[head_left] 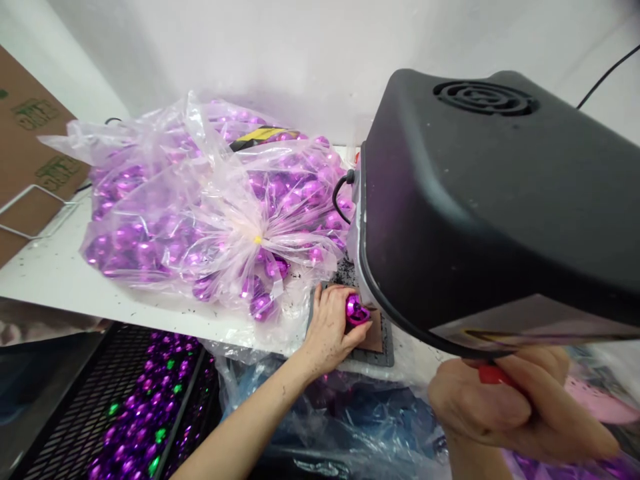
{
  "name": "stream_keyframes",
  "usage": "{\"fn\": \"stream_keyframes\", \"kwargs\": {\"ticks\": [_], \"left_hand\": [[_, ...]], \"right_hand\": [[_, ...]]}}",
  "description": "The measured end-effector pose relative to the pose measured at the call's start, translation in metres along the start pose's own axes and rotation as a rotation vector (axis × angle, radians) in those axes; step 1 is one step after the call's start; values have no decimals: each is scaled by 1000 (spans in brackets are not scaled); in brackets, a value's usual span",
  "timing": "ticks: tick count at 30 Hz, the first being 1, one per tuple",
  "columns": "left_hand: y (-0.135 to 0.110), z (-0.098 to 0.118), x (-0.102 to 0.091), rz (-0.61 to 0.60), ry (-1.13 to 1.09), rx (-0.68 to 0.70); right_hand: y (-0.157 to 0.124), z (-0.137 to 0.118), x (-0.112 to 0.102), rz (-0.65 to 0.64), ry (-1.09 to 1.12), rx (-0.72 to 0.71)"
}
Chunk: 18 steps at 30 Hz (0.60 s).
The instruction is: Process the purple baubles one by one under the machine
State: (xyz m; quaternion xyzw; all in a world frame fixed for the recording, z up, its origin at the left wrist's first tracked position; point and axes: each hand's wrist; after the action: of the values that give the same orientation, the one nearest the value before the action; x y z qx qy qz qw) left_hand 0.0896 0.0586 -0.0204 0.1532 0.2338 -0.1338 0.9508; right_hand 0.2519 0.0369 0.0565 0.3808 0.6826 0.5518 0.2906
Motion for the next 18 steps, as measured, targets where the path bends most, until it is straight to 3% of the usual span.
{"fn": "stream_keyframes", "kwargs": {"ticks": [2,11,14,18], "left_hand": [[0,1,-1,5,2,-1],[-1,-1,1,6,52,15],[-1,-3,3,-15,58,6],[-2,-6,4,1,25,6]], "right_hand": [[-2,1,3,32,15,-47],[-8,-4,15,130,-15,-16],[-23,-5,7,-3,-46,74],[-32,-1,-19,-226,-50,154]]}}
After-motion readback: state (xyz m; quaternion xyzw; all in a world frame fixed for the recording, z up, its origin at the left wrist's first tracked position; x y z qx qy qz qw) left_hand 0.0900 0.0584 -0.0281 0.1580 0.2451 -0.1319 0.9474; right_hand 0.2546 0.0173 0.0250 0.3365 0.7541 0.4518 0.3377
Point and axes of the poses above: each hand's wrist, its own y-axis towards the middle knuckle, its own x-axis out of the palm, z = x × y
